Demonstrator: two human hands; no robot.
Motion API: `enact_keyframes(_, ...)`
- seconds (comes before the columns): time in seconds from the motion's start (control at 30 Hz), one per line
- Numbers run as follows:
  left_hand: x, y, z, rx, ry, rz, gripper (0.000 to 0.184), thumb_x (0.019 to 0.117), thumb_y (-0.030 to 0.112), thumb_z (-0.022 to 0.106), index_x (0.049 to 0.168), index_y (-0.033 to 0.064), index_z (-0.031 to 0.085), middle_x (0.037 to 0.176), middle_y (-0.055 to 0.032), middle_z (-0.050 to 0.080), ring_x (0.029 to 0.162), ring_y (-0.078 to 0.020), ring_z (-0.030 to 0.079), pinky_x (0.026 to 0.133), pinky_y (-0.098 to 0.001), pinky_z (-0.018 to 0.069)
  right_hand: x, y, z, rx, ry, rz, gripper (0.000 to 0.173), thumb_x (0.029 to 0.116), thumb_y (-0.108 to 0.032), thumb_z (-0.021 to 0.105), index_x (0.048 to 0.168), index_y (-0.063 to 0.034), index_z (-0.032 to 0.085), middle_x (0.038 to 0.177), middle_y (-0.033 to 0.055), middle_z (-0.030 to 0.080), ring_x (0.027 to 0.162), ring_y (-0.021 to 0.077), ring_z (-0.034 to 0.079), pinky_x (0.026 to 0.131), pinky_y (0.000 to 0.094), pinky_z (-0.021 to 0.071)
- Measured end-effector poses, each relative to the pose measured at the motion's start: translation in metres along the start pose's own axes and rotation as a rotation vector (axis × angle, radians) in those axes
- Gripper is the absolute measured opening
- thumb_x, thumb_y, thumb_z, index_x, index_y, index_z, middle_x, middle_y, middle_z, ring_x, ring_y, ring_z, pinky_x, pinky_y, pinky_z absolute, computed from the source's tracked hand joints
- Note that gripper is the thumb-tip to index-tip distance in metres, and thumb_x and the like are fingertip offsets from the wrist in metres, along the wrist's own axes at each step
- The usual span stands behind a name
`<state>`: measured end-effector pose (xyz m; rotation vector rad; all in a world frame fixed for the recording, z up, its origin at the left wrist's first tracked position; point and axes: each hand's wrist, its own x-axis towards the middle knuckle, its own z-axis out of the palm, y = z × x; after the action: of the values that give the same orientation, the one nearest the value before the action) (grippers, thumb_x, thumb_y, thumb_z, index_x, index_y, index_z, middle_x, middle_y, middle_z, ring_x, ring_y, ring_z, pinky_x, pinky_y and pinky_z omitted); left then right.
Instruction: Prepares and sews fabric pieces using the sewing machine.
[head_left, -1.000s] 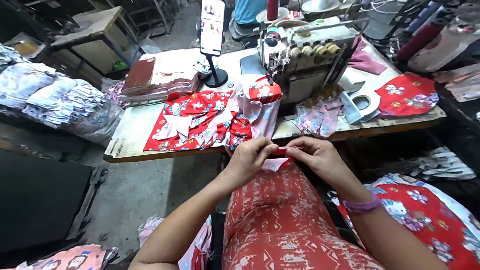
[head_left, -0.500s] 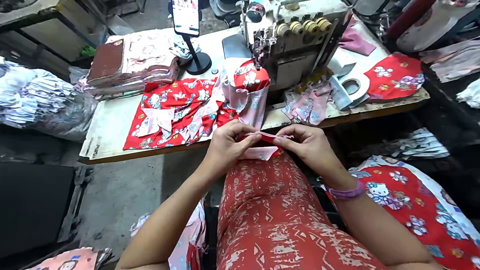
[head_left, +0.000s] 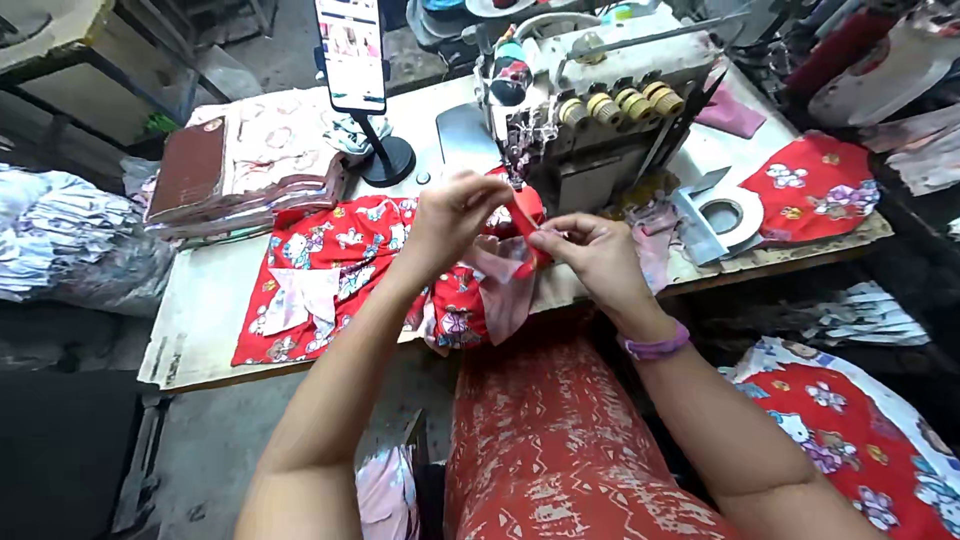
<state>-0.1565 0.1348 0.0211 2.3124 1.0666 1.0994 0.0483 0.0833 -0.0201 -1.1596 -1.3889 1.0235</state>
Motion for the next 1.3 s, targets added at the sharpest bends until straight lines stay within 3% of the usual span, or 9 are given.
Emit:
enact_keyframes(0.13, 0.024, -0.037, 0.012, 0.076, -0.137, -0.075, 0.015, 0.097, 0.01, 0.066, 0.097, -0.0006, 0.076, 0.089, -0.0126, 0.074, 0.082, -0.0168, 0.071, 0.081, -0.0349, 0.0563, 0.014, 0.021, 0.01, -0.035, 0.068, 0.077, 0.012, 0.0925, -0.011, 0.074, 0.102, -0.0042, 0.07, 0.081, -0.0001, 0.068, 0.065, 0.0019, 0.061, 0.063, 0.0213, 0.0537)
enact_keyframes(0.27, 0.0, -0.028, 0.005, 0.047, -0.233, -0.074, 0.011, 0.0931, 0.01, 0.071, 0.098, 0.0037, 0.078, 0.088, -0.0071, 0.072, 0.082, -0.0103, 0.067, 0.081, -0.0266, 0.0526, -0.015, 0.047, 0.023, 0.102, 0.099, 0.227, 0.009, 0.0884, -0.004, 0.076, 0.096, -0.0023, 0.071, 0.071, -0.0044, 0.068, 0.059, -0.004, 0.059, 0.058, 0.0136, 0.0509)
enact_keyframes(0.43, 0.0, -0.025, 0.003, 0.066, -0.236, -0.074, 0.016, 0.0983, 0.013, 0.065, 0.1, 0.0033, 0.077, 0.088, -0.0069, 0.069, 0.082, -0.0097, 0.064, 0.079, -0.0242, 0.0508, -0.013, 0.043, 0.031, 0.11, 0.162, 0.032, 0.011, 0.0909, -0.007, 0.074, 0.101, -0.0039, 0.071, 0.08, -0.006, 0.07, 0.065, -0.0057, 0.061, 0.062, 0.0126, 0.0523)
enact_keyframes(0.73, 0.013, -0.02, 0.003, 0.195, -0.264, -0.039, 0.013, 0.097, 0.009, 0.065, 0.097, 0.0019, 0.076, 0.086, -0.011, 0.067, 0.081, -0.0192, 0.066, 0.075, -0.0325, 0.0531, -0.012, 0.052, 0.047, 0.17, 0.246, 0.025, 0.012, 0.0927, -0.007, 0.072, 0.103, -0.0037, 0.068, 0.081, -0.0072, 0.068, 0.068, -0.0061, 0.061, 0.065, 0.0124, 0.0522)
enact_keyframes(0.9, 0.017, -0.017, 0.005, 0.294, -0.288, -0.16, 0.026, 0.099, 0.016, 0.066, 0.119, 0.001, 0.074, 0.09, -0.0149, 0.066, 0.079, -0.0256, 0.065, 0.075, -0.0408, 0.0538, -0.002, 0.06, 0.058, 0.113, 0.297, 0.029, 0.054, 0.0924, -0.005, 0.072, 0.141, 0.0004, 0.049, 0.086, -0.0018, 0.072, 0.07, -0.004, 0.064, 0.069, 0.0155, 0.0533)
enact_keyframes(0.97, 0.018, -0.014, 0.005, 0.308, -0.283, -0.208, 0.021, 0.0984, 0.018, 0.067, 0.111, 0.0056, 0.078, 0.091, -0.0123, 0.066, 0.083, -0.0241, 0.065, 0.076, -0.0407, 0.0523, -0.002, 0.063, 0.059, 0.056, 0.321, -0.026, 0.043, 0.0918, -0.004, 0.072, 0.132, 0.0064, 0.06, 0.091, 0.0033, 0.074, 0.074, -0.0028, 0.066, 0.073, 0.016, 0.0547)
enact_keyframes(1.07, 0.019, -0.012, 0.007, 0.243, -0.25, -0.197, 0.011, 0.0942, 0.012, 0.071, 0.098, 0.0048, 0.078, 0.092, -0.0113, 0.066, 0.085, -0.0219, 0.064, 0.077, -0.0386, 0.0524, -0.003, 0.067, 0.055, -0.029, 0.37, -0.091, 0.018, 0.0904, -0.004, 0.073, 0.107, 0.0046, 0.073, 0.092, 0.0073, 0.073, 0.071, 0.0005, 0.066, 0.069, 0.0166, 0.0563)
enact_keyframes(1.23, 0.022, -0.004, 0.006, 0.194, -0.289, -0.192, 0.014, 0.1011, 0.013, 0.062, 0.102, 0.0026, 0.071, 0.087, -0.0087, 0.071, 0.073, -0.0176, 0.066, 0.072, -0.0378, 0.053, -0.005, 0.065, 0.034, -0.186, 0.316, -0.095, 0.015, 0.0913, -0.015, 0.075, 0.101, -0.0038, 0.077, 0.093, 0.0056, 0.074, 0.086, 0.0124, 0.067, 0.082, 0.0323, 0.0521)
enact_keyframes(1.3, 0.024, -0.003, 0.006, 0.152, -0.283, -0.206, 0.013, 0.0998, 0.011, 0.063, 0.104, 0.0013, 0.07, 0.089, -0.0095, 0.072, 0.075, -0.0172, 0.068, 0.074, -0.037, 0.0543, -0.004, 0.061, 0.028, -0.179, 0.287, -0.101, 0.015, 0.0904, -0.016, 0.076, 0.099, -0.0042, 0.076, 0.094, 0.0043, 0.071, 0.091, 0.0102, 0.064, 0.083, 0.0274, 0.0513)
